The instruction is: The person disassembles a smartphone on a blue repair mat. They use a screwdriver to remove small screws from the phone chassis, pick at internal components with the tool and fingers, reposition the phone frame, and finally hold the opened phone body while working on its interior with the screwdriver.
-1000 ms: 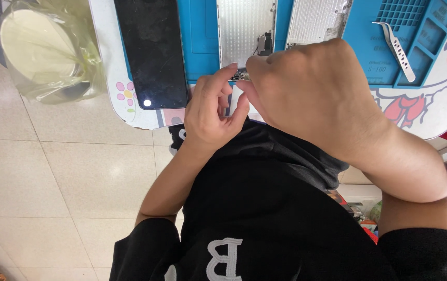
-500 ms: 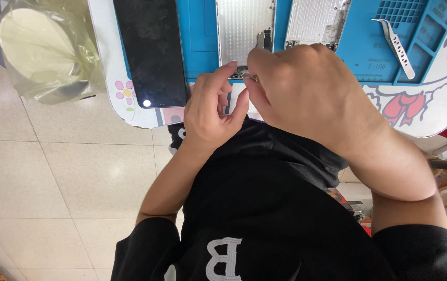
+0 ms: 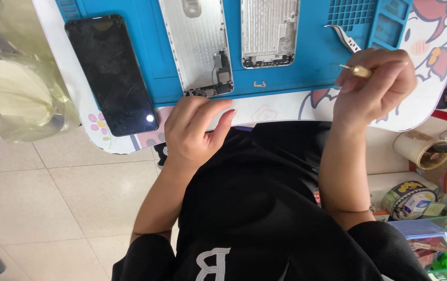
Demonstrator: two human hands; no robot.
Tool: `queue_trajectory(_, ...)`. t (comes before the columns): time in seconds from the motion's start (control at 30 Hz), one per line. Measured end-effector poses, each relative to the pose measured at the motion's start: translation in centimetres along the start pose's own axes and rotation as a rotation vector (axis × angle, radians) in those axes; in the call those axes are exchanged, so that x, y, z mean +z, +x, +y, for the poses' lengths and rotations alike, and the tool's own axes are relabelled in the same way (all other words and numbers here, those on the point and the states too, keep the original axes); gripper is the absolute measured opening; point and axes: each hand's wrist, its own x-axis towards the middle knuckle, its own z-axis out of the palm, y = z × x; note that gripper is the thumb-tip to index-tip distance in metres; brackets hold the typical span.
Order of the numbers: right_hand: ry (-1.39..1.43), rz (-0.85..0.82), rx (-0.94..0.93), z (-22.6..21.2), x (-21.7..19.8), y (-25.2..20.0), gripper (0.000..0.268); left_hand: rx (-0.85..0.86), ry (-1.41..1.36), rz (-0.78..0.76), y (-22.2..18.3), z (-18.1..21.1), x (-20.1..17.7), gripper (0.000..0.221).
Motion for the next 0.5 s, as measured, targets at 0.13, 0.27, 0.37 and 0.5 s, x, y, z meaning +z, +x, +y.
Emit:
queue_trajectory(0.13, -0.088, -0.005, -0.031, 1.0, 0.4, -0.7, 0.045, 0.042, 0.08, -0.079, 2.8, 1.7, 1.1, 0.021)
queue_trajectory(0.27, -0.135, -0.013, -0.029, 1.3, 0.2, -1.2, 0.036, 0.088, 0.237, -0.199, 4.4, 2.6, 2.4, 0.014)
queue_trajectory(0.37, -0.142, 0.032, 0.015, 0.9, 0.2, -1.7, 0.03, 0.068, 0.314, -0.255, 4.8, 2.9, 3.0, 0.013)
queue_trajectory(0.5, -0.026, 0.057, 0.094, 0.9, -0.4, -2.4, 0.032, 0.05, 0.406, -0.286, 4.6, 3.4, 3.7, 0.015)
